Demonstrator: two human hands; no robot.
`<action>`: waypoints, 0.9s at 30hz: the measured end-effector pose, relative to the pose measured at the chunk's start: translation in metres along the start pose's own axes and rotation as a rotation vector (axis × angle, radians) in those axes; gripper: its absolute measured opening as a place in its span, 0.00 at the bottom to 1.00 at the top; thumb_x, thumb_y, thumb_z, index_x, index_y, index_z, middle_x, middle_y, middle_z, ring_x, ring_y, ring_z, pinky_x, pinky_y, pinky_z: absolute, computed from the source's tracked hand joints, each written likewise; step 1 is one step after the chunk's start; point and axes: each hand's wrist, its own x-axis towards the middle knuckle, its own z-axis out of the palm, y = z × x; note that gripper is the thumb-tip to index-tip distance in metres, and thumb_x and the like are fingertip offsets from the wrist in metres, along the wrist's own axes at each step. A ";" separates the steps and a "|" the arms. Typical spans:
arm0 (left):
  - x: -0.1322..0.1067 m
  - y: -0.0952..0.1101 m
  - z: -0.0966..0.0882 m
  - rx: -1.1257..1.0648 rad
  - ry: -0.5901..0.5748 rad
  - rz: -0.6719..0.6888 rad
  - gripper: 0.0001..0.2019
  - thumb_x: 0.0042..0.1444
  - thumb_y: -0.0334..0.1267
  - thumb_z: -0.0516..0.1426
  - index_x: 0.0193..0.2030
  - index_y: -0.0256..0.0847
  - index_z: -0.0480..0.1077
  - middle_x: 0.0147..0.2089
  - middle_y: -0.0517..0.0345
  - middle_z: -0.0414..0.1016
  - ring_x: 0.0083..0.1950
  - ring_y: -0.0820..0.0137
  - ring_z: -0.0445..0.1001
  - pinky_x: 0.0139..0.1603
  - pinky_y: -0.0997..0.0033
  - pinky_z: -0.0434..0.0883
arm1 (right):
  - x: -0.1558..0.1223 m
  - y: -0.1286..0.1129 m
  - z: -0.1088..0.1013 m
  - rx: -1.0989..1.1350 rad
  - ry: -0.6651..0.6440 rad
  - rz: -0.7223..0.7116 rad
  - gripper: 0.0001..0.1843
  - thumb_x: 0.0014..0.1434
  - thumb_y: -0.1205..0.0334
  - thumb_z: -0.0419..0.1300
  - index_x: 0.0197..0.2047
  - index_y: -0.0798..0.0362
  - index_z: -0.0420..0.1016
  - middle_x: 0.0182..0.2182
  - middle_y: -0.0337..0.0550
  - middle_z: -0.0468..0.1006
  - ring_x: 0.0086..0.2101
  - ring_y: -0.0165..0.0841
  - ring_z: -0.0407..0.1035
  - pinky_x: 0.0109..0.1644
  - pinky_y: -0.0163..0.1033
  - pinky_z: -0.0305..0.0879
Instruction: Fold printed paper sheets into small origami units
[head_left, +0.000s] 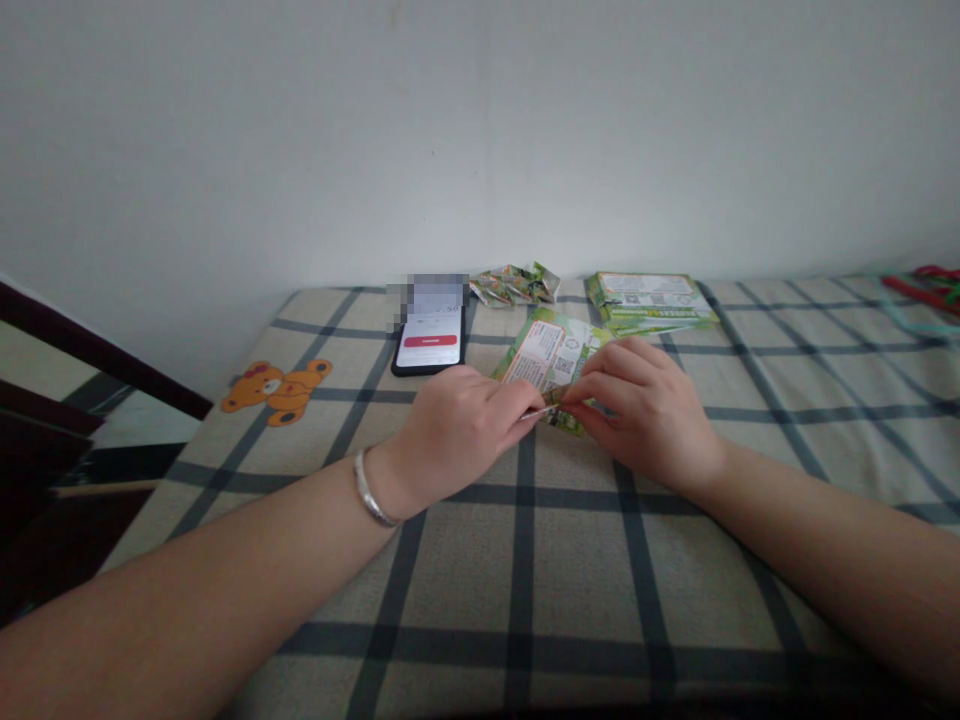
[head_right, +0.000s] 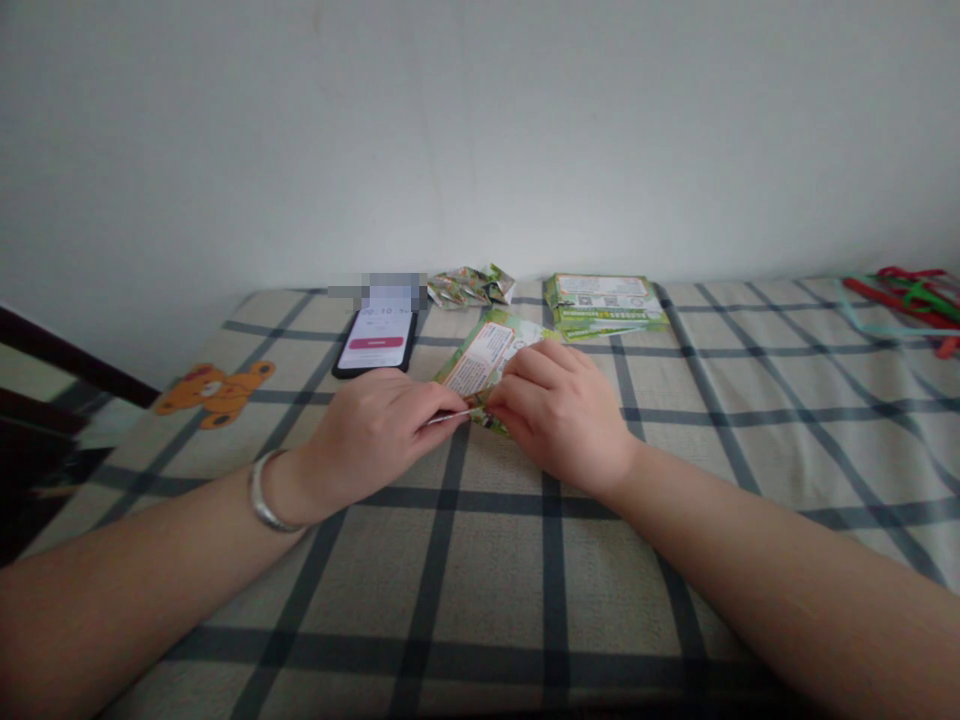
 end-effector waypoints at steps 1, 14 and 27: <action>0.000 0.000 0.000 0.005 0.001 0.005 0.07 0.63 0.39 0.56 0.36 0.40 0.70 0.26 0.61 0.73 0.27 0.69 0.73 0.29 0.68 0.62 | 0.000 -0.001 0.000 -0.005 -0.007 -0.002 0.06 0.60 0.66 0.59 0.31 0.52 0.75 0.30 0.45 0.75 0.34 0.37 0.65 0.37 0.43 0.63; 0.000 0.000 0.001 0.037 0.023 0.015 0.05 0.64 0.39 0.55 0.42 0.41 0.67 0.28 0.63 0.74 0.27 0.70 0.72 0.28 0.70 0.61 | -0.001 0.001 0.006 0.233 -0.095 0.184 0.08 0.58 0.61 0.63 0.41 0.53 0.76 0.35 0.43 0.78 0.38 0.37 0.70 0.41 0.42 0.66; -0.002 -0.006 0.007 -0.105 0.023 -0.143 0.14 0.59 0.37 0.60 0.49 0.41 0.64 0.37 0.59 0.78 0.34 0.67 0.78 0.32 0.71 0.68 | -0.002 0.004 0.007 0.328 -0.084 0.296 0.03 0.57 0.66 0.62 0.33 0.54 0.77 0.29 0.43 0.76 0.32 0.34 0.68 0.35 0.38 0.62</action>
